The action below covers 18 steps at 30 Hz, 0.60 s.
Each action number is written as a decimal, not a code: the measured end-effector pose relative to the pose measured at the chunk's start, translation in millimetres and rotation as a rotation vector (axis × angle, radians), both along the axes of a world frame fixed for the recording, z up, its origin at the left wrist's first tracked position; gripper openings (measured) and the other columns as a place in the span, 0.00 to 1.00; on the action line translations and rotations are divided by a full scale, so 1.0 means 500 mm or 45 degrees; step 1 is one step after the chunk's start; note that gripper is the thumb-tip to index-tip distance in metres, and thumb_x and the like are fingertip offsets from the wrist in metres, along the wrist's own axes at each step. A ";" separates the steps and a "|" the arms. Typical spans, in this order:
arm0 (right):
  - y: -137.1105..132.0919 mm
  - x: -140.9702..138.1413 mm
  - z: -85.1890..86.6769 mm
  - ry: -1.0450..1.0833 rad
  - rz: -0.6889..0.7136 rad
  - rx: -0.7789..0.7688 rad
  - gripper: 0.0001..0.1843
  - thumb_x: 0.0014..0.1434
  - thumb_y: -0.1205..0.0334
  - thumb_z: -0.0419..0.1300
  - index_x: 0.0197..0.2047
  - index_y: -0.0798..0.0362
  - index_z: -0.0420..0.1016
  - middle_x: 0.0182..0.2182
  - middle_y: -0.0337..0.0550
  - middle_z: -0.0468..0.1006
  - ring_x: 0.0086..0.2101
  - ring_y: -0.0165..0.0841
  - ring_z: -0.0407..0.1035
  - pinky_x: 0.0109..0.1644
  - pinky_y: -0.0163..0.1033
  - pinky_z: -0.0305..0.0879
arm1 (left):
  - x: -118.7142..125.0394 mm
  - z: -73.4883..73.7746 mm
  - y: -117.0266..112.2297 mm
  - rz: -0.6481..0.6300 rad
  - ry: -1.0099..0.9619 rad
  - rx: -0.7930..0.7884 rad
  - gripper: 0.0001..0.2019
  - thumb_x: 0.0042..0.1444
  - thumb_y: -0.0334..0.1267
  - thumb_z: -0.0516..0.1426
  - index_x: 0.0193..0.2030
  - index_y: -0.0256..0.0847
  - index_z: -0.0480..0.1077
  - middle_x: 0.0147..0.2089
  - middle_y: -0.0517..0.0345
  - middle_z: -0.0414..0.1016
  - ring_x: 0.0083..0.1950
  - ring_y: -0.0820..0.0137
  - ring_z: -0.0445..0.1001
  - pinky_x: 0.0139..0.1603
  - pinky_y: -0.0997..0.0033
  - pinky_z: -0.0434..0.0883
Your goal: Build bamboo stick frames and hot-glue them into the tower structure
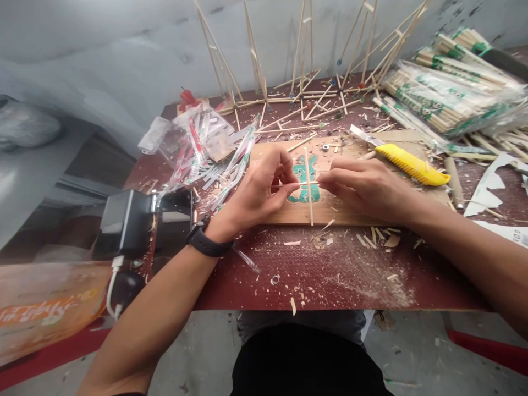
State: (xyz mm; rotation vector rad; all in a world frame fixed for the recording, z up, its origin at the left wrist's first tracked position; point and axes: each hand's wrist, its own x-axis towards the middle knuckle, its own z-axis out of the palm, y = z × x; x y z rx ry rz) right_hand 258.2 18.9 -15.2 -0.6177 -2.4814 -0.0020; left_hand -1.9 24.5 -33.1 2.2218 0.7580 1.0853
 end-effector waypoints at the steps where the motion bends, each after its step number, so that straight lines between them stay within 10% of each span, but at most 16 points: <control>1: 0.000 0.000 -0.001 0.002 -0.002 0.008 0.10 0.74 0.74 0.58 0.39 0.56 0.77 0.29 0.37 0.70 0.27 0.26 0.58 0.30 0.35 0.56 | 0.000 0.000 0.000 -0.001 -0.001 -0.008 0.12 0.66 0.29 0.60 0.46 0.46 0.61 0.37 0.63 0.77 0.34 0.72 0.80 0.30 0.70 0.79; 18: -0.006 -0.001 -0.005 -0.067 -0.101 -0.038 0.14 0.76 0.69 0.54 0.38 0.52 0.77 0.29 0.39 0.71 0.28 0.29 0.60 0.33 0.38 0.58 | -0.001 0.007 -0.011 0.094 0.081 -0.102 0.09 0.67 0.34 0.61 0.46 0.46 0.63 0.39 0.59 0.79 0.36 0.68 0.81 0.33 0.66 0.83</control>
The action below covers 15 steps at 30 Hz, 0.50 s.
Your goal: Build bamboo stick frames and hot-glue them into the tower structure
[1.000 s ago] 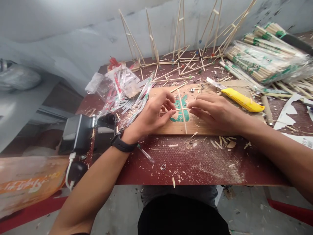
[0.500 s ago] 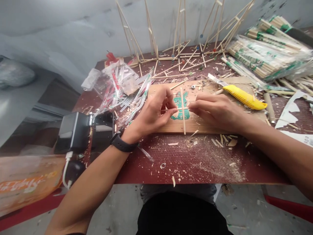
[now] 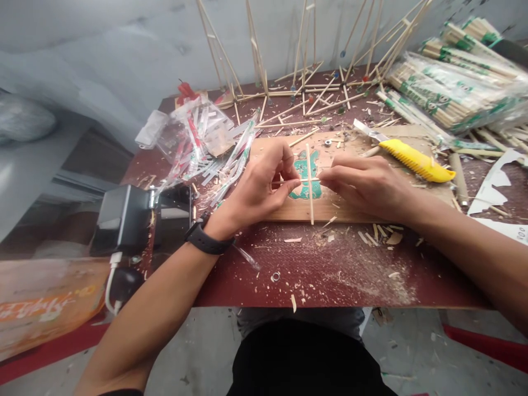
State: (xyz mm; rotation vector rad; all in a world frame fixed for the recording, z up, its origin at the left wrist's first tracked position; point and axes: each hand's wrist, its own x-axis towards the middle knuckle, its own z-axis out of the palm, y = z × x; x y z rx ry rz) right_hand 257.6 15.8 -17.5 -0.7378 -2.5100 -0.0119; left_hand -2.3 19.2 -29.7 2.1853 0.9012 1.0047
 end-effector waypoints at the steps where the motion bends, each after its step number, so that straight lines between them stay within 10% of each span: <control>1: 0.000 0.000 0.000 -0.007 -0.006 -0.013 0.14 0.76 0.69 0.53 0.39 0.52 0.77 0.29 0.39 0.71 0.28 0.29 0.60 0.33 0.38 0.58 | 0.000 0.000 0.000 0.001 0.001 0.002 0.09 0.67 0.34 0.61 0.46 0.46 0.63 0.39 0.59 0.79 0.36 0.68 0.81 0.33 0.66 0.83; 15: -0.002 -0.002 0.000 0.000 -0.001 0.003 0.15 0.76 0.68 0.53 0.39 0.52 0.77 0.29 0.40 0.72 0.27 0.28 0.60 0.31 0.38 0.58 | -0.003 0.000 -0.002 0.011 0.036 0.060 0.11 0.67 0.31 0.63 0.47 0.47 0.63 0.39 0.61 0.79 0.37 0.69 0.82 0.35 0.67 0.84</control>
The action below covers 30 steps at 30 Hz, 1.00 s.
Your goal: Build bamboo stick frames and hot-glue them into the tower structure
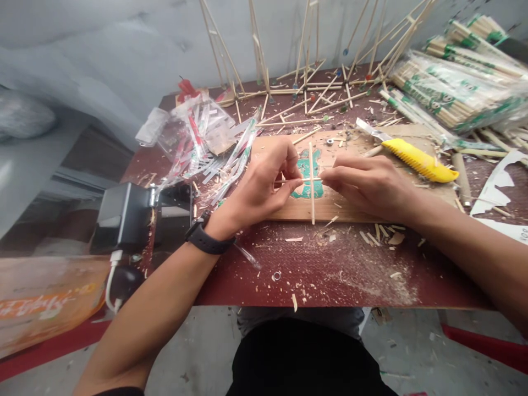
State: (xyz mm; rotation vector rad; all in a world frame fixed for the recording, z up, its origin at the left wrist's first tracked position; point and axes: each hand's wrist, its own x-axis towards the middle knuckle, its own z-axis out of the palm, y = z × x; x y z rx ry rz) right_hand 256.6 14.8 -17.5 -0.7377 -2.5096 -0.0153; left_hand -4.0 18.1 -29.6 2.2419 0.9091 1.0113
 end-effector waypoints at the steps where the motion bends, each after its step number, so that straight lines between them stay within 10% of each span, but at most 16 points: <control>1: 0.000 0.000 0.000 -0.002 -0.006 -0.001 0.15 0.76 0.68 0.53 0.39 0.52 0.77 0.29 0.40 0.72 0.27 0.28 0.60 0.31 0.38 0.58 | 0.000 0.000 0.000 0.006 0.010 -0.008 0.11 0.67 0.32 0.62 0.47 0.47 0.63 0.39 0.60 0.79 0.37 0.68 0.82 0.35 0.67 0.84; 30: 0.033 0.038 0.013 0.078 -0.068 -0.081 0.11 0.75 0.60 0.59 0.43 0.52 0.82 0.35 0.46 0.82 0.33 0.33 0.73 0.37 0.40 0.68 | -0.025 0.013 0.032 0.059 0.048 0.215 0.12 0.63 0.31 0.62 0.48 0.45 0.63 0.40 0.61 0.80 0.39 0.70 0.84 0.38 0.67 0.81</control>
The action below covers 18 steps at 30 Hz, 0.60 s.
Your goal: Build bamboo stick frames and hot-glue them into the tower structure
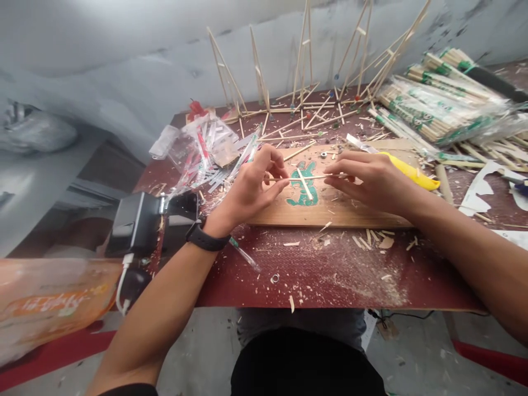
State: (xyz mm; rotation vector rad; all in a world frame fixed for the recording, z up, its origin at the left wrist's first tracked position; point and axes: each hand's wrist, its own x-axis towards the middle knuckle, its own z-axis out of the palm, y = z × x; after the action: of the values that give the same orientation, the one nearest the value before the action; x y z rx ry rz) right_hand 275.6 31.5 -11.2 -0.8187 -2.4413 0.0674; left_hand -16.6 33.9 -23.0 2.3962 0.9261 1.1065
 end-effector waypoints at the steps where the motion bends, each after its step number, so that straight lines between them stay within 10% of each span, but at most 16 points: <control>1: 0.000 0.000 0.001 0.000 -0.006 0.001 0.12 0.75 0.60 0.59 0.43 0.52 0.82 0.35 0.46 0.82 0.33 0.32 0.73 0.37 0.40 0.67 | 0.000 0.000 0.000 0.008 -0.006 0.002 0.12 0.63 0.31 0.62 0.48 0.45 0.63 0.40 0.61 0.80 0.39 0.70 0.84 0.38 0.67 0.81; 18: -0.009 -0.006 0.010 0.064 0.005 -0.023 0.12 0.76 0.61 0.56 0.42 0.50 0.79 0.32 0.44 0.78 0.32 0.33 0.70 0.36 0.41 0.64 | -0.005 0.010 -0.005 0.103 -0.085 0.134 0.12 0.67 0.35 0.62 0.51 0.47 0.64 0.42 0.61 0.76 0.44 0.67 0.86 0.45 0.64 0.84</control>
State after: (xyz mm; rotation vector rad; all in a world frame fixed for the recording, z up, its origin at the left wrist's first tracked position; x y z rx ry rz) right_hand 272.5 27.0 -6.0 -0.8103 -2.3988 0.1104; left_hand -19.0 31.3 -18.0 2.4069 0.9721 1.2873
